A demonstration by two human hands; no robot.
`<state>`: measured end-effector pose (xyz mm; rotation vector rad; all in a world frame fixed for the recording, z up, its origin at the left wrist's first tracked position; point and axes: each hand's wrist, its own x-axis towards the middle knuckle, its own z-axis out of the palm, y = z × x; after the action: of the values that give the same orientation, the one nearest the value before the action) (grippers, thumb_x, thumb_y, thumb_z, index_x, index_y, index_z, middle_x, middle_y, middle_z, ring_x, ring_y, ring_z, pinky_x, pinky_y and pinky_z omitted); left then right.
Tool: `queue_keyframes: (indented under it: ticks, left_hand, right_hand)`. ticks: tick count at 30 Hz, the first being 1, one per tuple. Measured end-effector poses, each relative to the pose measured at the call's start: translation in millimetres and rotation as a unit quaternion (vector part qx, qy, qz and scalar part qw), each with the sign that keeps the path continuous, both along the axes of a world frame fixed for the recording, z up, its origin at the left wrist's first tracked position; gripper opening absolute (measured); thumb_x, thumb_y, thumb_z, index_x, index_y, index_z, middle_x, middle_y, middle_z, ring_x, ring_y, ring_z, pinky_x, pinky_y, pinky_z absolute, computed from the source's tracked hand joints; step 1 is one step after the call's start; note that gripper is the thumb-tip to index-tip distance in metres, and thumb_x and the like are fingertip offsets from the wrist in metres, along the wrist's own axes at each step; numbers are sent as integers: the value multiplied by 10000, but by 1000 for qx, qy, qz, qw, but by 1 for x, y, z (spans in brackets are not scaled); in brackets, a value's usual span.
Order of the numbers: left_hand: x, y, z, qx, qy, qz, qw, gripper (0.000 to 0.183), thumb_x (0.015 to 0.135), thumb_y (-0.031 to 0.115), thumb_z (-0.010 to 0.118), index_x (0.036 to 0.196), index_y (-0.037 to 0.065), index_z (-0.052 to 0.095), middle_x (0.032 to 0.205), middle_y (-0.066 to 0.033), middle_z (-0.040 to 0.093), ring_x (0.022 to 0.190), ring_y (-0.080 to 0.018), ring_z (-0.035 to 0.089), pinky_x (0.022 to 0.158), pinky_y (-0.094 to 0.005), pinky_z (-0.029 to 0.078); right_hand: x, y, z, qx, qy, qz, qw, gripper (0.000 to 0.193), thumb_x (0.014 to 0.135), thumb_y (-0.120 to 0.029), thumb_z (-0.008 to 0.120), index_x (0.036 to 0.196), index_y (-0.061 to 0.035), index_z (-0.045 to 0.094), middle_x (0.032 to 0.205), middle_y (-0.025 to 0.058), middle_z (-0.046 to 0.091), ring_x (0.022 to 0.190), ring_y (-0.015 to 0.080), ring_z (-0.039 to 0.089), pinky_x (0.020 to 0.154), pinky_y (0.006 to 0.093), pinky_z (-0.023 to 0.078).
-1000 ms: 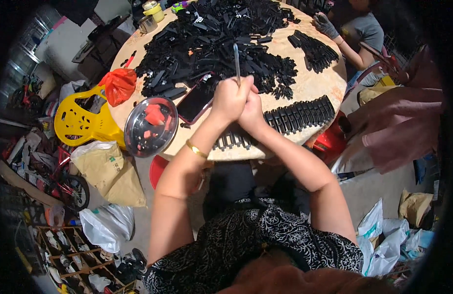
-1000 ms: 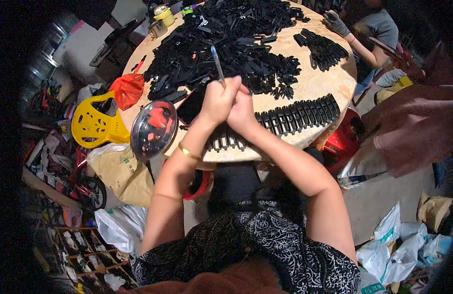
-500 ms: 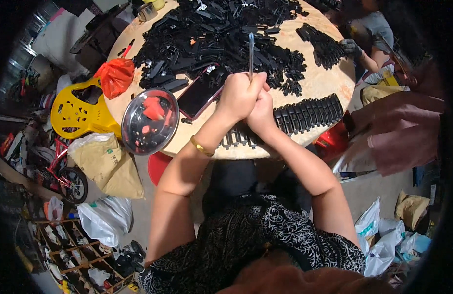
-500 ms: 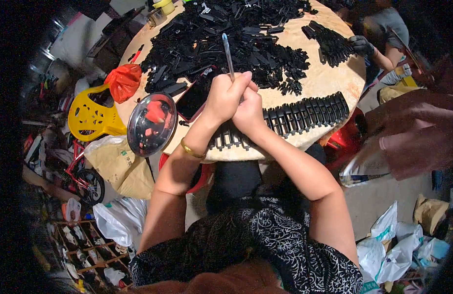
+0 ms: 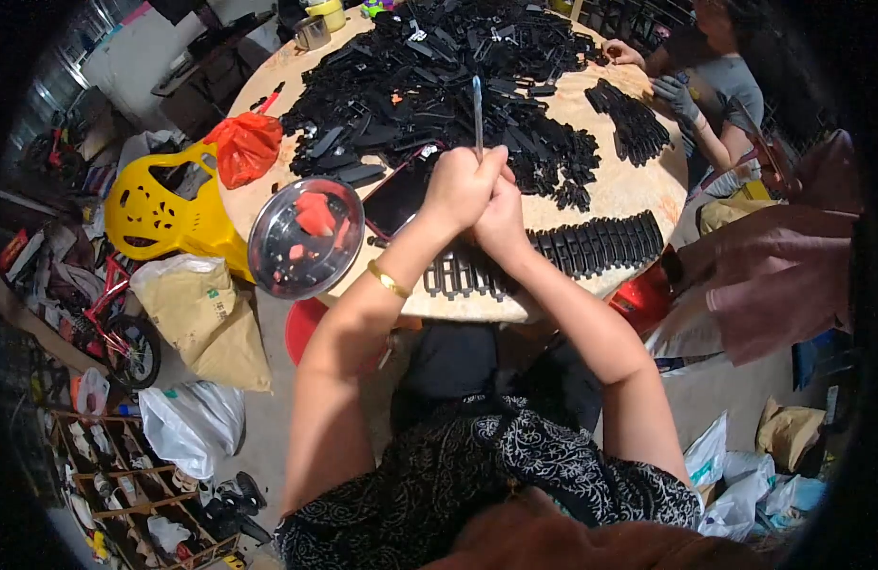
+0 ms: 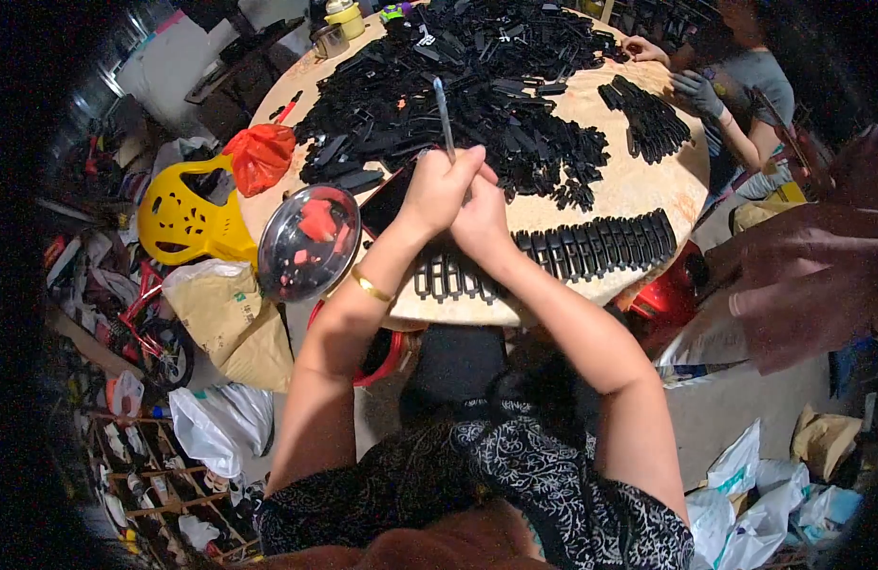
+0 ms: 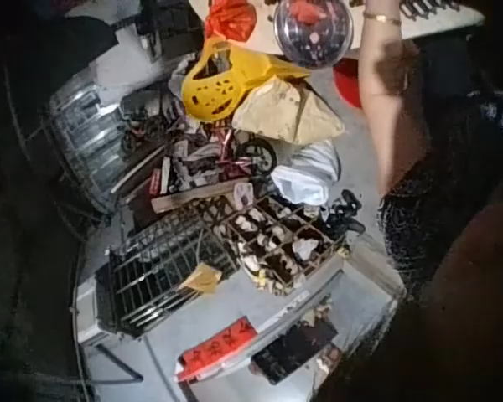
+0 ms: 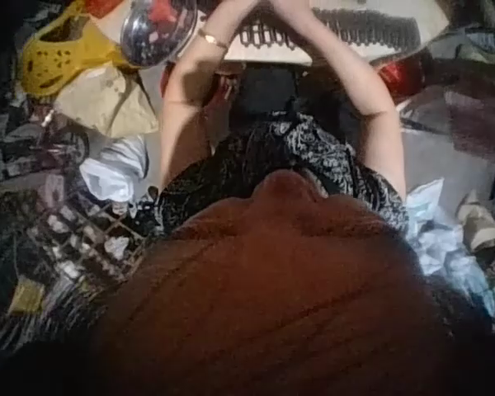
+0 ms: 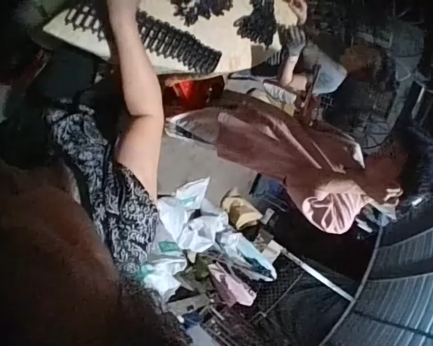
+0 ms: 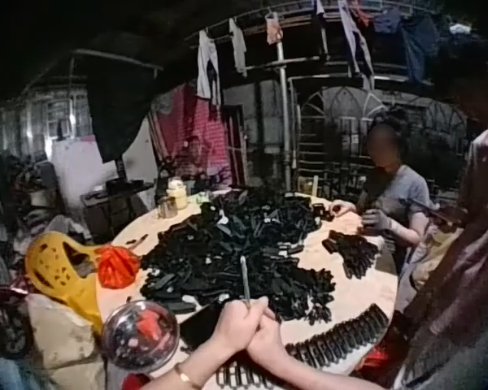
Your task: The person assembles a track by connecting black plastic links together by hand, then uses a thin metal tool to press pins into the joints of the track.
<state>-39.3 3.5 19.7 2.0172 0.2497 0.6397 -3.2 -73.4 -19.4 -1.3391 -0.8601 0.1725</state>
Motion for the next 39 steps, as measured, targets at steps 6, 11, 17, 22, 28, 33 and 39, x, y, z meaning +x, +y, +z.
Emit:
queue_keyframes:
  ticks: [6,11,17,22,28,33,39]
  left_hand:
    - [-10,-1,-9,-78,-85,-28,993,374,843,268,467,680,-18,644,567,-151,594,522,-206,585,520,-317,441]
    - [-9,9,-9,-60,-72,-10,996,407,857,301,450,680,-11,642,557,-142,590,517,-208,584,514,-316,437]
    - [-13,17,-3,-47,-17,-1,999,416,837,332,464,647,10,648,575,-176,588,558,-272,607,537,-349,451]
    - [-23,2,5,0,-10,43,999,348,836,311,478,714,31,647,653,-154,614,627,-284,617,573,-341,460]
    - [-13,23,-6,-47,-1,20,999,434,820,371,465,668,13,657,593,-188,594,594,-300,615,581,-372,464]
    - [-23,21,5,7,12,24,1000,442,826,377,452,674,16,658,588,-192,587,581,-312,605,571,-370,458]
    - [-29,18,2,-21,0,33,999,410,855,296,452,686,-31,632,581,-73,586,560,-126,535,542,-275,420]
  right_hand:
    - [-2,2,-10,-21,-61,6,998,277,742,-174,623,916,36,570,802,127,629,775,174,607,678,288,463]
    - [0,11,-6,-13,-60,9,998,288,734,-184,628,905,41,568,802,152,627,787,193,616,678,296,466]
    - [-7,20,-6,-9,-23,11,1000,273,746,-132,622,964,23,569,864,103,624,838,161,585,734,288,455]
    - [-16,13,-4,25,-1,37,999,123,772,-76,591,859,6,564,823,40,584,775,103,540,688,254,448]
    - [-10,25,-5,-6,-29,18,999,123,775,-77,578,849,20,558,819,34,577,758,99,532,675,245,443]
    - [-16,28,-8,18,4,41,999,111,775,-75,571,842,13,556,803,31,573,747,99,531,665,248,443]
    - [-20,28,-7,11,16,49,999,250,746,-131,616,940,19,566,851,95,610,805,158,575,710,294,453]
